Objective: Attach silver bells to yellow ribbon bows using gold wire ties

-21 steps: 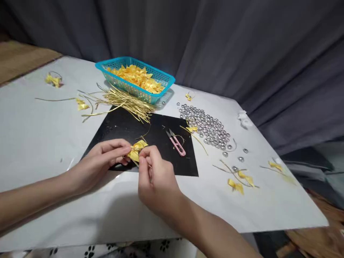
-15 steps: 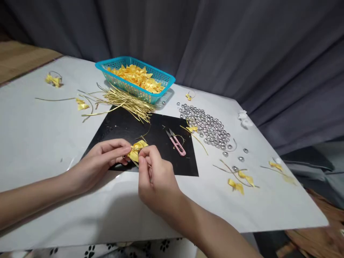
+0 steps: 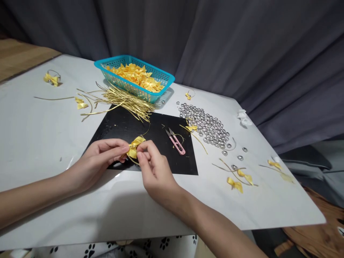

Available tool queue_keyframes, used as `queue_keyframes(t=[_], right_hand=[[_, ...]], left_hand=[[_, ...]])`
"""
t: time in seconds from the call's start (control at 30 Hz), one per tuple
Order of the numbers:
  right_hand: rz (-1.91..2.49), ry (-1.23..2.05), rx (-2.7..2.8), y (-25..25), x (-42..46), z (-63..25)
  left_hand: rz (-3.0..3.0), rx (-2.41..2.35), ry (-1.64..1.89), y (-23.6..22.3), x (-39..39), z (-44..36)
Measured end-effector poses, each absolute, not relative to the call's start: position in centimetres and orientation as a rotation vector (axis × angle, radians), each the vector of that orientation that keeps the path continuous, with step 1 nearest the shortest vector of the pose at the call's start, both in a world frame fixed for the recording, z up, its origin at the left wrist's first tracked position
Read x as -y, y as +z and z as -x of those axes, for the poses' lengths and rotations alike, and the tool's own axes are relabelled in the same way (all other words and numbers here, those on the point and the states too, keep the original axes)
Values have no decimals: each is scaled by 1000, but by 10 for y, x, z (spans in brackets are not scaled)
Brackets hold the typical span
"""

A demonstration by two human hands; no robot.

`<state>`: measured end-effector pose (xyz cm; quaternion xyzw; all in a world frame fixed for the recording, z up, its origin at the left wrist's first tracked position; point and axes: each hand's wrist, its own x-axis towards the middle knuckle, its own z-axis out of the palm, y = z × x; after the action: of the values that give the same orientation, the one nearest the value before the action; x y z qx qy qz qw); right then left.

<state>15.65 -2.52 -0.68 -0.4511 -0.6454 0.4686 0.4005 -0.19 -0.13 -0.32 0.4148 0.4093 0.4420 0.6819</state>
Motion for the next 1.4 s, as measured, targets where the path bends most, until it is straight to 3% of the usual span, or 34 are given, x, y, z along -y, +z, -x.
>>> queue_keyframes(t=[0.3, 0.77, 1.13, 1.3, 1.4], right_hand=[[977, 1502, 1290, -13, 25, -148], [991, 1612, 1159, -13, 26, -143], [1230, 1064, 1505, -10, 26, -144], [1238, 294, 1681, 0, 23, -151], [1175, 156, 1833, 5, 21, -153]], left_hand=[[-1058, -984, 1013, -2, 3, 3], [-1077, -1061, 996, 3, 6, 1], [-1205, -1097, 1007, 4, 5, 1], [-1351, -1146, 1014, 2, 6, 1], [-1410, -1144, 1012, 2, 7, 1]])
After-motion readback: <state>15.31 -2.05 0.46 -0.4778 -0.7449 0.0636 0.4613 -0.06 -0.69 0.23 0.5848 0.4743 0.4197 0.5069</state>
